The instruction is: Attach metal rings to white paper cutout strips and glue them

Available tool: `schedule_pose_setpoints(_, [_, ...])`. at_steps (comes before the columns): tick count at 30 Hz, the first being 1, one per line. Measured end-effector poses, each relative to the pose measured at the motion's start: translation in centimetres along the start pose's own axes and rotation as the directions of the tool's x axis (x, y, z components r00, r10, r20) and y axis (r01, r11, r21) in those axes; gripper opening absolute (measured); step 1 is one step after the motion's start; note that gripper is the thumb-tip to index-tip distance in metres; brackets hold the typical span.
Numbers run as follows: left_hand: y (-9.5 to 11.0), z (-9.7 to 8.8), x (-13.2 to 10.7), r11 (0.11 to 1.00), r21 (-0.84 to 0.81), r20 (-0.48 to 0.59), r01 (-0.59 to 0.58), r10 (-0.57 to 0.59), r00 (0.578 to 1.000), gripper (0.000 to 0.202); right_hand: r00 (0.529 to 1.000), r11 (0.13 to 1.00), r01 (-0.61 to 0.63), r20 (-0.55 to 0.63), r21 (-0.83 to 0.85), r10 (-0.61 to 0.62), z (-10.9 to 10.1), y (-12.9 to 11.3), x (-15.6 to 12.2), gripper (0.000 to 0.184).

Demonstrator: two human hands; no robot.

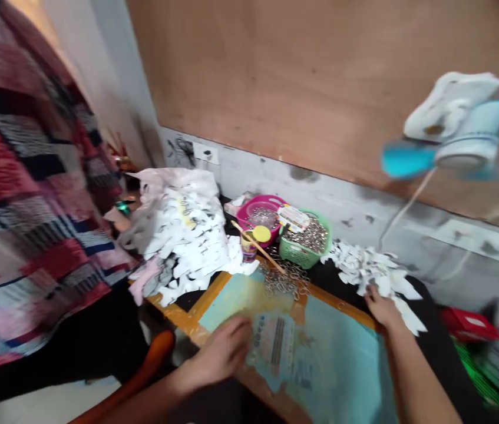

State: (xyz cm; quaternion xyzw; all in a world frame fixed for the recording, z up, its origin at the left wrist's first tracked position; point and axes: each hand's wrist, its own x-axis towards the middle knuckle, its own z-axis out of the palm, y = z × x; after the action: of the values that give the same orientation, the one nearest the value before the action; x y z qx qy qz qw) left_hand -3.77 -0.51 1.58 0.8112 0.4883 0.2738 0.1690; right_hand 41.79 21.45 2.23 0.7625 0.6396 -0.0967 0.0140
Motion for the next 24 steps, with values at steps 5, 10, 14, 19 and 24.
schedule_pose_setpoints(5, [-7.6, -5.2, 1.3, 0.922, 0.26, -0.219, 0.288, -0.234, 0.947, 0.02, 0.992, 0.988, 0.128, -0.007, -0.08, -0.129, -1.8, 2.1, -1.4, 0.031])
schedule_pose_setpoints(10, [-13.3, -9.8, 4.7, 0.88, 0.333, -0.207, 0.338, -0.282, 0.937, 0.027, 0.941, 0.982, 0.099, -0.306, -0.161, -0.145, -1.6, -4.2, -5.1, 0.046])
schedule_pose_setpoints(14, [-14.5, -11.9, 6.9, 0.883, 0.346, -0.104, 0.318, -0.301, 0.948, 0.016, 0.748, 0.808, 0.588, -0.365, -0.021, -0.554, -0.5, -13.3, -6.3, 0.045])
schedule_pose_setpoints(19, [-16.4, -15.6, 8.0, 0.758, 0.351, -0.319, 0.549, -0.455, 0.831, 0.039, 0.653, 0.632, 0.752, -0.339, 0.187, -0.677, 1.1, -19.4, -5.0, 0.049])
schedule_pose_setpoints(24, [-18.5, -18.8, 8.1, 0.64, 0.292, -0.467, 0.711, -0.553, 0.69, 0.032, 0.773, 0.636, 0.635, -0.37, 0.439, -0.516, 4.2, -19.6, -5.5, 0.046])
